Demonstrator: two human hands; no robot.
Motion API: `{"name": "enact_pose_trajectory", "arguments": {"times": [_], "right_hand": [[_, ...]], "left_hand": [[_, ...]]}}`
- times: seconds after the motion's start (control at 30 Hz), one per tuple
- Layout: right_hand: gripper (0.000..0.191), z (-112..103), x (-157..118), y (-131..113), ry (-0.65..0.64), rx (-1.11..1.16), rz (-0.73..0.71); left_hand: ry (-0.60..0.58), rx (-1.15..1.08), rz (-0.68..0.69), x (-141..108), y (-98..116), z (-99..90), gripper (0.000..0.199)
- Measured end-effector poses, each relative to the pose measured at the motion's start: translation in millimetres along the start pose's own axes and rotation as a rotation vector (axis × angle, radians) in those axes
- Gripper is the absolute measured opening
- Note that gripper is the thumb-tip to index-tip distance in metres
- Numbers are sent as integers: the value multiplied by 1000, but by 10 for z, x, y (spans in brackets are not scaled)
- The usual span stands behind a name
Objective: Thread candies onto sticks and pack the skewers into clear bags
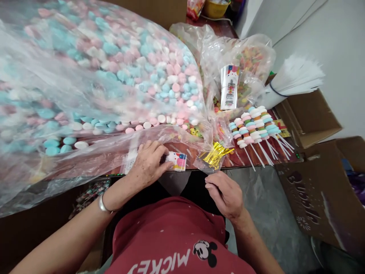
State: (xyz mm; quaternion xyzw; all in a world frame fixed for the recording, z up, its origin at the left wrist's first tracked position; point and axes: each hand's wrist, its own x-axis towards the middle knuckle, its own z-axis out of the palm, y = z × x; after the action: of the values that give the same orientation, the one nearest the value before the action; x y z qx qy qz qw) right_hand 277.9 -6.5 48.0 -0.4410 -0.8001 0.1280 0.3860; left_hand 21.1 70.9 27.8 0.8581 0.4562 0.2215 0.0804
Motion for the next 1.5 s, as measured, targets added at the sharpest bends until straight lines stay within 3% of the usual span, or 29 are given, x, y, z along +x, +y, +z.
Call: {"name": "enact_pose_trajectory", "arguments": {"times": [0.13,0.23,0.47,0.63,0.73,0.8,0.97,1.07,1.23,1.33,1.5], "right_hand": [[15,14,-9,-1,0,-13,13],[15,36,-6,5,-8,-21,22],[16,67,35,-21,33,-39,7],[17,216,221,-127,105,48,192],[25,319,351,-202,80,185,279],[14,349,394,-224,61,247,261],[13,295,326,-177,13,246,152],[15,242,255,-132,-60,227,76],[15,157,213,-80,-101,206,22],[13,120,218,-63,-130,232,19],[19,117,228,-65,-80,181,-48]], "left_hand": [[-97,-7,-29,75,-137,69,13],[-96,4,1,111,-180,98,15],[20,-30,63,97,-127,18,20],[194,-163,175,93,84,-130,13],[227,-257,281,67,237,-144,7],[203,-341,291,22,317,-147,9],[-27,-529,-3,-79,395,-226,21],[-196,-565,21,-55,417,-289,4],[-327,-573,-9,5,480,-315,14],[-320,-572,30,-9,489,-268,17],[-162,-555,114,-56,478,-158,21]]}}
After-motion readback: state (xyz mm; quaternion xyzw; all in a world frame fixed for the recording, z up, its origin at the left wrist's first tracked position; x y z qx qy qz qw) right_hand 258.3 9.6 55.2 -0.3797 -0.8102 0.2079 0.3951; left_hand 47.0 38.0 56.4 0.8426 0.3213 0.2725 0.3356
